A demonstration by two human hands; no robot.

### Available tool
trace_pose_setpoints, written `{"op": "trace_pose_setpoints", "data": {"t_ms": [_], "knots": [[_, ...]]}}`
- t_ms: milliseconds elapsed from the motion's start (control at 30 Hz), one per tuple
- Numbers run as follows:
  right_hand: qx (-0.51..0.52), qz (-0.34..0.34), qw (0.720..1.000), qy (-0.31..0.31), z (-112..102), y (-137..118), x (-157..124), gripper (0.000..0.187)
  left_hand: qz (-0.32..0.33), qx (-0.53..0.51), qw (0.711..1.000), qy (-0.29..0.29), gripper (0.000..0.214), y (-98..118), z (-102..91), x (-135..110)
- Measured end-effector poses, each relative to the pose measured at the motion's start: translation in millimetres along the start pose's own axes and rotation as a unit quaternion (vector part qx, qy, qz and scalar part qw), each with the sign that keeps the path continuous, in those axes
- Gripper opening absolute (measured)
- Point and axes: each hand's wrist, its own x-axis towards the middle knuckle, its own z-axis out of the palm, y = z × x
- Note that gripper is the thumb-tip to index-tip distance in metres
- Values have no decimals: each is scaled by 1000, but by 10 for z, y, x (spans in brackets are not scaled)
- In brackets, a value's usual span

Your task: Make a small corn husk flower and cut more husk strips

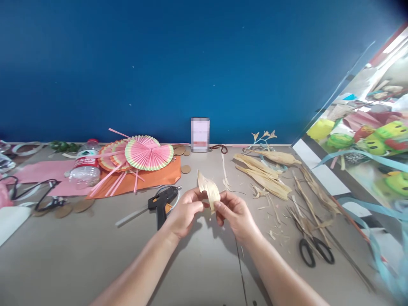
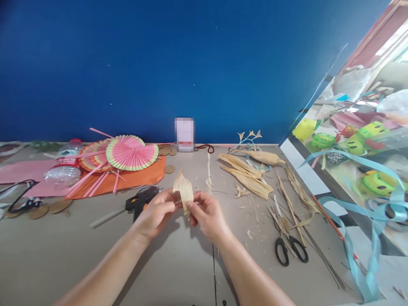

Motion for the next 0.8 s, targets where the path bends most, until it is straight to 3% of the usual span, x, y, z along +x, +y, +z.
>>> {"op": "trace_pose_setpoints", "data": {"t_ms": [100, 300, 467, 533, 567, 633, 700, 733, 800], "knots": [[-55, -4, 998, 23, 9, 12, 18, 21, 15, -6, 999, -35, 21, 11, -29, 1], [-117, 1, 993, 20, 35, 20, 35, 17, 50, 0, 996, 67, 19, -73, -80, 58], [-97, 22, 993, -59, -35, -25, 34, 23, 13, -67, 996, 58, 20, -80, -100, 70], [-135, 33, 985, -101, -116, -44, 45, 23, 16, -78, 995, 59, 20, -63, -99, 67], [-186, 33, 978, -91, -168, -53, 54, 21, 23, -78, 994, 67, 21, -53, -98, 65], [-345, 15, 939, 5, -281, -78, 78, 15, 50, -70, 991, 102, 22, -36, -101, 64], [-510, -12, 850, 131, -375, -117, 109, 17, 75, -49, 987, 135, 23, -28, -111, 65], [-572, -17, 803, 167, -405, -141, 131, 22, 84, -37, 985, 145, 23, -28, -117, 65], [-655, -6, 737, 168, -420, -189, 201, 30, 101, -16, 983, 153, 23, -35, -127, 66]]}}
